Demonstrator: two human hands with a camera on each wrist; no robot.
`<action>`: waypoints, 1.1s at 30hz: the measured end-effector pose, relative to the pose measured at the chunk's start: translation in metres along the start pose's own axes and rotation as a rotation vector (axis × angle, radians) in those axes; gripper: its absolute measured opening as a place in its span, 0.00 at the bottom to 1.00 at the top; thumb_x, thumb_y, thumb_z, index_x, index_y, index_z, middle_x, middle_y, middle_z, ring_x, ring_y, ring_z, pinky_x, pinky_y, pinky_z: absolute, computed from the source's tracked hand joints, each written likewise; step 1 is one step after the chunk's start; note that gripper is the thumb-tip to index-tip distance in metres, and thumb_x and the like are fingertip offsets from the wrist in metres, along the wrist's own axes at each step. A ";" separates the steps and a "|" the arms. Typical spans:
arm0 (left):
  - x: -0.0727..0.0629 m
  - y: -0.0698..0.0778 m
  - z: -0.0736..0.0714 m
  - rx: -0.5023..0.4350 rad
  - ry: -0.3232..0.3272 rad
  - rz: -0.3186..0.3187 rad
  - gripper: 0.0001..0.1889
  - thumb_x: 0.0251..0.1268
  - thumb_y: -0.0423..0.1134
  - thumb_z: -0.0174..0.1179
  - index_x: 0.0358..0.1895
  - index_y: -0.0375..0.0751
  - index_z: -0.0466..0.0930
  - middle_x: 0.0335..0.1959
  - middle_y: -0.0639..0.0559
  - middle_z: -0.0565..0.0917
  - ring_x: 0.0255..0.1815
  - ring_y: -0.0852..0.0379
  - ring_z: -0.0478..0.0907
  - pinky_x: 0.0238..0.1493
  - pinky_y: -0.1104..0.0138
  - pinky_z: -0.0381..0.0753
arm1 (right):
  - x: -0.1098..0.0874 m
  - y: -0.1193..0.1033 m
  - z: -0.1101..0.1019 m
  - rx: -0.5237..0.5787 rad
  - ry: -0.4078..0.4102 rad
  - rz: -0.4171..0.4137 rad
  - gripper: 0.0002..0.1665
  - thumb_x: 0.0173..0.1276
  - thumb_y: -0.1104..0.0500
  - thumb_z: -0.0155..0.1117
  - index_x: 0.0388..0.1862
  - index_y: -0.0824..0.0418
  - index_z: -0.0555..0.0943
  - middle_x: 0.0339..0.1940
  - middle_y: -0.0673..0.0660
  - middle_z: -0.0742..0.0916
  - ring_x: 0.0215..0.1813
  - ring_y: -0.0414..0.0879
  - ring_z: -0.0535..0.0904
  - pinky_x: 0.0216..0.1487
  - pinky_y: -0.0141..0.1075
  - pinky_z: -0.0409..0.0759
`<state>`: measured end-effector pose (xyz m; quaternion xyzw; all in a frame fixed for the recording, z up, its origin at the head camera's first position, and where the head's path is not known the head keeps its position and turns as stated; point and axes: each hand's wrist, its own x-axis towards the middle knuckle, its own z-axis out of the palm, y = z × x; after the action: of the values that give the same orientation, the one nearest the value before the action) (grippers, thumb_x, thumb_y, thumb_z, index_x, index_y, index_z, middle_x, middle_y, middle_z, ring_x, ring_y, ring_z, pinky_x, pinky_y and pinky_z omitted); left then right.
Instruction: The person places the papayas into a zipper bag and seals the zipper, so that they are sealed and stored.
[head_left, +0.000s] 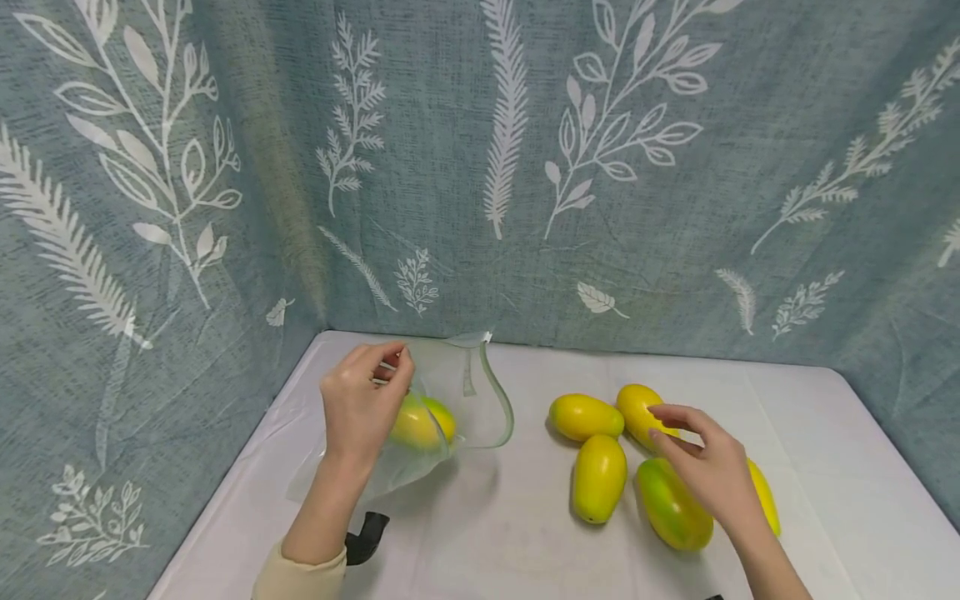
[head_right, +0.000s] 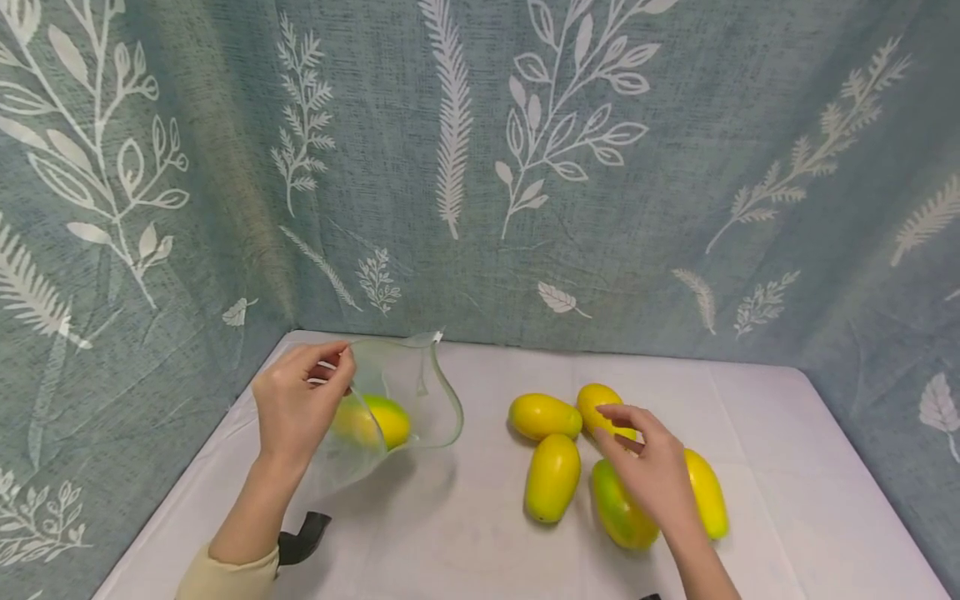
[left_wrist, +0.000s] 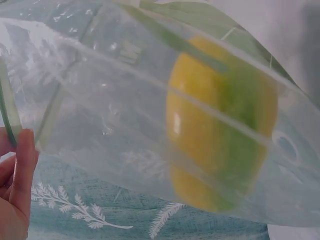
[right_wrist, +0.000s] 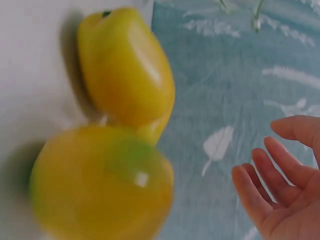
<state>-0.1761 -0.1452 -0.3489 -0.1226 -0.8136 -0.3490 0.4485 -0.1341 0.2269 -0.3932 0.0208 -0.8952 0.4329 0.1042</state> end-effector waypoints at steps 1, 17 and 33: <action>0.000 0.000 0.000 0.000 0.001 0.001 0.06 0.57 0.25 0.62 0.32 0.33 0.88 0.23 0.46 0.84 0.19 0.53 0.82 0.20 0.62 0.84 | -0.001 0.003 -0.004 -0.017 0.013 0.010 0.20 0.70 0.52 0.64 0.57 0.57 0.80 0.56 0.55 0.82 0.58 0.50 0.77 0.49 0.27 0.81; -0.001 -0.001 0.001 0.004 0.040 0.010 0.07 0.55 0.24 0.62 0.32 0.34 0.89 0.24 0.46 0.84 0.19 0.53 0.82 0.19 0.60 0.84 | -0.030 0.072 -0.053 -0.373 0.166 0.144 0.29 0.66 0.58 0.65 0.61 0.71 0.71 0.60 0.77 0.71 0.57 0.73 0.63 0.54 0.66 0.64; -0.006 -0.005 0.002 -0.029 0.011 -0.018 0.06 0.55 0.24 0.63 0.33 0.34 0.89 0.24 0.47 0.85 0.19 0.54 0.82 0.20 0.66 0.84 | -0.040 0.106 -0.045 -0.296 -0.134 0.464 0.63 0.60 0.36 0.68 0.73 0.77 0.49 0.65 0.79 0.61 0.60 0.73 0.64 0.57 0.64 0.70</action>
<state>-0.1762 -0.1464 -0.3569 -0.1195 -0.8072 -0.3653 0.4479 -0.1009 0.3259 -0.4561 -0.1715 -0.9343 0.3075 -0.0552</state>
